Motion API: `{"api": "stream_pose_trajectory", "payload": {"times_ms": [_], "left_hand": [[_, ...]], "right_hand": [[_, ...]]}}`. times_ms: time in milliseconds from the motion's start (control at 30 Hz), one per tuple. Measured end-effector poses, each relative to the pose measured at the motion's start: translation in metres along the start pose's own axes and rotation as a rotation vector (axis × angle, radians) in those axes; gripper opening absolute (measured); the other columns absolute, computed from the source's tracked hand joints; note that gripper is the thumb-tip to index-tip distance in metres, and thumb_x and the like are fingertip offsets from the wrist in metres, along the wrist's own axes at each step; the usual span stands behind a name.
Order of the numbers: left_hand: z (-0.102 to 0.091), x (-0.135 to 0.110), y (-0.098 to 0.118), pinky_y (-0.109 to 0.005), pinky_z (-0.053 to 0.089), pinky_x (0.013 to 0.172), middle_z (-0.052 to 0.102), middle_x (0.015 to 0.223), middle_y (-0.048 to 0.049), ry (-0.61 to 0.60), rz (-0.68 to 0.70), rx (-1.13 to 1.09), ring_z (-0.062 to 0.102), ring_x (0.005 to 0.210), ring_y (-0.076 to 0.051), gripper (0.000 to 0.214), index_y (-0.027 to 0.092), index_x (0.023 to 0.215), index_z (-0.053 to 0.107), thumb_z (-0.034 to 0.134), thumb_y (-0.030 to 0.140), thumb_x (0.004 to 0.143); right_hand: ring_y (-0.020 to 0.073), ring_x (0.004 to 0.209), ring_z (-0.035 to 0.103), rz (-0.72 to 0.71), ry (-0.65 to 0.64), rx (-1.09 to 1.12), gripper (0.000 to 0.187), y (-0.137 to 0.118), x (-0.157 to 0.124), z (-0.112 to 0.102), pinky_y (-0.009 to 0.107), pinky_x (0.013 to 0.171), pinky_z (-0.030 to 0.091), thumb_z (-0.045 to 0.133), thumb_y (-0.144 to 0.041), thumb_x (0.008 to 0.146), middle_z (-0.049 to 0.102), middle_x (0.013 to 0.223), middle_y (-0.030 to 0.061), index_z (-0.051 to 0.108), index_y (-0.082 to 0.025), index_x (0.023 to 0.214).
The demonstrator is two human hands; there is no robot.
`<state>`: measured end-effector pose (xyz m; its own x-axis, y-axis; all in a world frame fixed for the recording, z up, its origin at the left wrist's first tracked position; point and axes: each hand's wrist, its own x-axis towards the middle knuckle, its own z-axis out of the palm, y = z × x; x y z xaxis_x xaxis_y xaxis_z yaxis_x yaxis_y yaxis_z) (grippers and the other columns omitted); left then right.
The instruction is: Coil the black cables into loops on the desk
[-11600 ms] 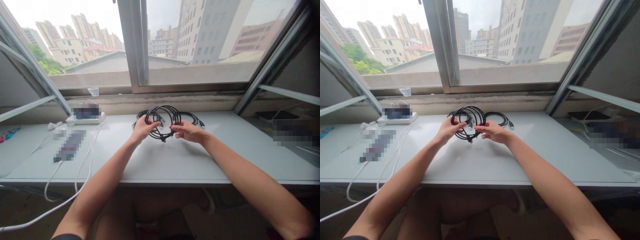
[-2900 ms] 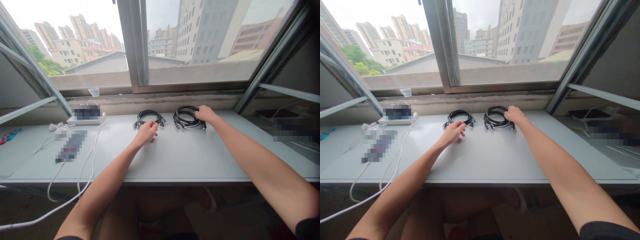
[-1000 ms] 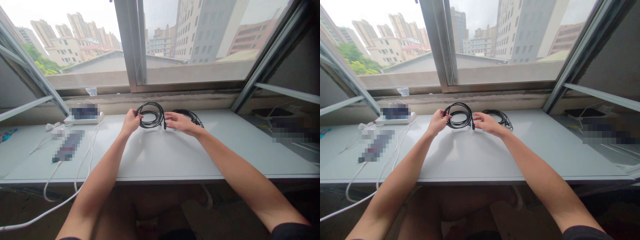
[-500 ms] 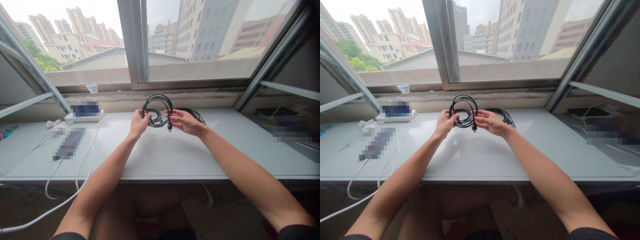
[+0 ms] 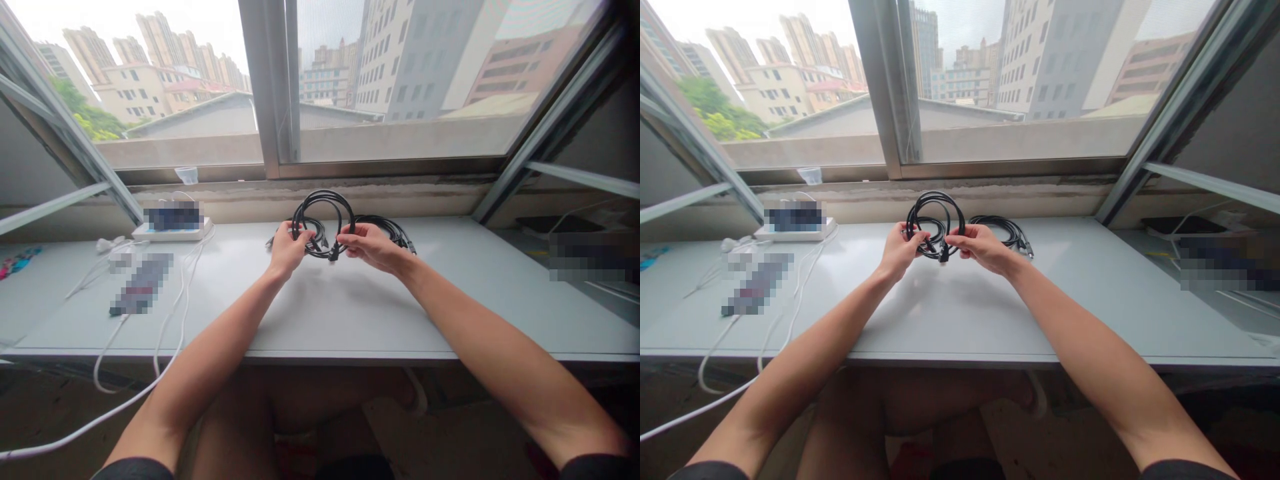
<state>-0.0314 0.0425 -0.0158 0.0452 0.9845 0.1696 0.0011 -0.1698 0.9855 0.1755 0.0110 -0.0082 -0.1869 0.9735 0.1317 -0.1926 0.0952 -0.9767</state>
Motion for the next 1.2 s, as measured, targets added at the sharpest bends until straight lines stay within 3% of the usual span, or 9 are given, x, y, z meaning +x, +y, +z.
{"api": "stream_pose_trajectory", "payload": {"times_ms": [100,267,600,700,800,867,1000,1200], "left_hand": [[0.003,-0.004,0.001,-0.030,0.060,0.070,0.077,0.096,-0.0070,-0.021,0.010,-0.075,0.074,0.082,-0.018,0.032,0.020,0.108,0.051,0.074,0.026,0.086],[0.006,-0.006,0.005,-0.034,0.062,0.077,0.076,0.099,-0.0057,-0.030,-0.013,-0.134,0.075,0.085,-0.018,0.042,0.020,0.109,0.051,0.081,0.033,0.082],[0.014,-0.011,0.010,-0.038,0.063,0.085,0.071,0.090,-0.0014,-0.017,-0.050,-0.412,0.071,0.087,-0.016,0.049,0.018,0.103,0.055,0.092,0.028,0.072],[0.006,-0.010,0.022,-0.031,0.060,0.083,0.073,0.096,-0.0027,0.004,-0.069,-0.508,0.071,0.088,-0.014,0.051,0.018,0.108,0.057,0.093,0.030,0.073],[-0.003,-0.008,0.032,-0.022,0.054,0.069,0.071,0.097,-0.0019,-0.054,-0.084,-0.522,0.068,0.081,-0.011,0.046,0.020,0.113,0.060,0.088,0.034,0.080],[-0.006,-0.007,0.033,-0.020,0.050,0.063,0.068,0.091,-0.0003,-0.125,-0.034,-0.466,0.064,0.075,-0.010,0.040,0.021,0.117,0.061,0.082,0.035,0.085],[-0.006,-0.004,0.027,-0.021,0.047,0.062,0.062,0.086,0.0003,-0.175,0.204,-0.214,0.059,0.072,-0.011,0.034,0.022,0.126,0.060,0.068,0.035,0.095],[-0.016,0.006,0.011,-0.027,0.050,0.070,0.066,0.107,-0.0071,-0.128,0.450,0.272,0.060,0.073,-0.012,0.025,0.019,0.124,0.057,0.050,0.024,0.100]], "right_hand": [[0.0123,0.067,0.055,-0.113,0.072,-0.013,0.040,0.008,0.003,0.005,0.029,0.065,0.045,0.099,-0.043,0.059,0.068,0.074,0.0003,0.075,-0.018,0.080],[0.0169,0.070,0.064,-0.129,0.047,0.046,0.041,0.017,0.003,0.011,0.033,0.072,0.054,0.093,-0.051,0.069,0.070,0.073,0.0019,0.074,-0.020,0.087],[0.0136,0.054,0.059,-0.206,0.225,-0.037,0.040,0.021,0.007,0.016,0.027,0.052,0.049,0.081,-0.053,0.078,0.058,0.065,-0.0033,0.067,-0.019,0.094],[0.0130,0.048,0.057,-0.184,0.219,-0.133,0.041,0.024,0.006,0.021,0.026,0.046,0.046,0.078,-0.053,0.080,0.055,0.064,-0.0047,0.065,-0.019,0.098],[0.0133,0.046,0.058,-0.174,0.213,-0.208,0.041,0.028,0.006,0.026,0.026,0.046,0.048,0.077,-0.054,0.081,0.056,0.062,-0.0049,0.063,-0.019,0.098],[0.0144,0.046,0.059,-0.178,0.237,-0.231,0.040,0.028,0.005,0.027,0.027,0.046,0.050,0.075,-0.054,0.083,0.057,0.061,-0.0044,0.062,-0.020,0.099],[0.0166,0.046,0.061,-0.207,0.279,-0.271,0.037,0.020,0.002,0.023,0.030,0.047,0.056,0.070,-0.055,0.088,0.062,0.060,-0.0029,0.059,-0.021,0.100],[0.0235,0.053,0.072,-0.224,0.201,-0.416,0.032,0.003,-0.009,0.021,0.032,0.048,0.057,0.068,-0.053,0.092,0.071,0.067,0.0031,0.058,-0.023,0.099]]}}
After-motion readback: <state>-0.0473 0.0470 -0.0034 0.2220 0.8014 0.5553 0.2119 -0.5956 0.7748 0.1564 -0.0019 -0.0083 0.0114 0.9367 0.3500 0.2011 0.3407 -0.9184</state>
